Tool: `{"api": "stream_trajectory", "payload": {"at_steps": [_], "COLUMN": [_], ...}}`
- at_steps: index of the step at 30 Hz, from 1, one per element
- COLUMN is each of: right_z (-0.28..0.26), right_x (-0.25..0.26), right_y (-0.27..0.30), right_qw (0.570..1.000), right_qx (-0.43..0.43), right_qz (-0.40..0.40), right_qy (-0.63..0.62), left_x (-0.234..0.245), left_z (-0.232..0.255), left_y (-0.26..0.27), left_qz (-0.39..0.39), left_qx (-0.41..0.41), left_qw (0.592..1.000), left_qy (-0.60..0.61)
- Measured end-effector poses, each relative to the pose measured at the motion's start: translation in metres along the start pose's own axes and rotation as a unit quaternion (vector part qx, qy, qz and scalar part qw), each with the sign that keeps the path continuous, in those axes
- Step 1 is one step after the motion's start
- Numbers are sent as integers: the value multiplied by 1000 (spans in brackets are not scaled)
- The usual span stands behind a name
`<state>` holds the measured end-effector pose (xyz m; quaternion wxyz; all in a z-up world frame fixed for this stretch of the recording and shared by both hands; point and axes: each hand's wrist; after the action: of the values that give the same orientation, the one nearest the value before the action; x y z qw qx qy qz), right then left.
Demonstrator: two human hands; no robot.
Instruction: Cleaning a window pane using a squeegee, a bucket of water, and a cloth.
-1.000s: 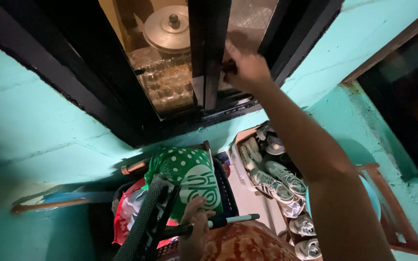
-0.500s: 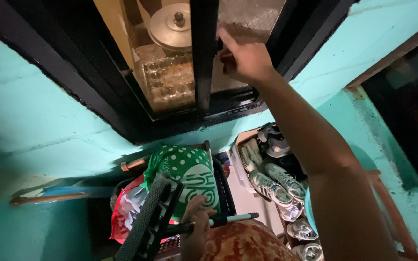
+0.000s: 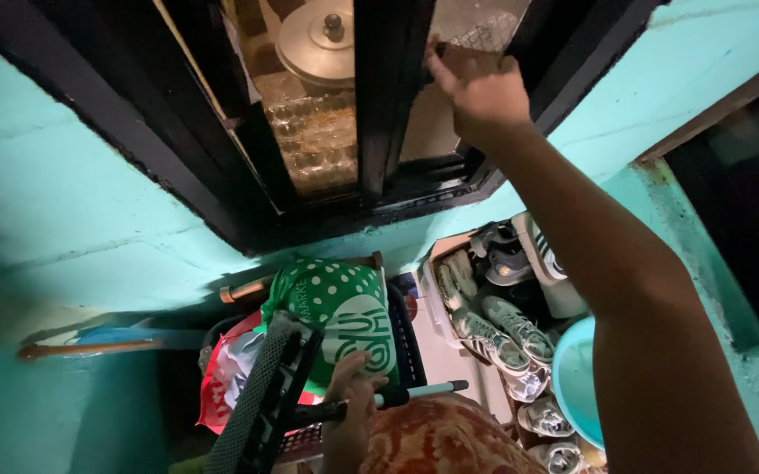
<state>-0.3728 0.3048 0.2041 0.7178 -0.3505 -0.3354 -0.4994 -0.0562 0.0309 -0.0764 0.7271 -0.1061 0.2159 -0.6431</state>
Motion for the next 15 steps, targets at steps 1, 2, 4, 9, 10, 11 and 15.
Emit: {"api": "stream_trajectory", "payload": {"at_steps": [1,2,4,9,10,11,15], "right_z": [6,11,23,22,21,25,18], "right_x": [-9,-14,-24,9,7,-4,-22], "right_y": [4,7,12,16,14,13,8], "right_qw": [1000,1000,998,999,999,999,995], "right_qx": [-4,-7,-13,-34,-32,-36,-35], "right_qz": [-2,-3,48,-32,-14,-16,69], "right_qy": [23,24,43,9,-20,-20,-59], "left_x": [10,-5,-19,-22,-19,-19,-23], "left_z": [-50,-1,112,113,109,109,112], "left_y": [9,-5,-28,-39,-39,-43,-50], "left_qz": [-32,-35,52,-23,-66,-70,-54], "left_qx": [-263,-264,287,244,186,186,228], "left_qw": [962,962,955,969,979,978,972], "left_qy": [-66,-63,57,-23,-59,-58,-39]}}
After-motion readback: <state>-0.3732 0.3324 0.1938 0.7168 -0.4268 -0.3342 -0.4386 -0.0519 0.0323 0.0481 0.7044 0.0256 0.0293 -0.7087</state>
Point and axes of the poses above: each hand's wrist, its own y-axis away from the middle knuckle, its own x-axis out of the back of the hand, z = x × y, and after that the axes turned 6 degrees about z, right-handed
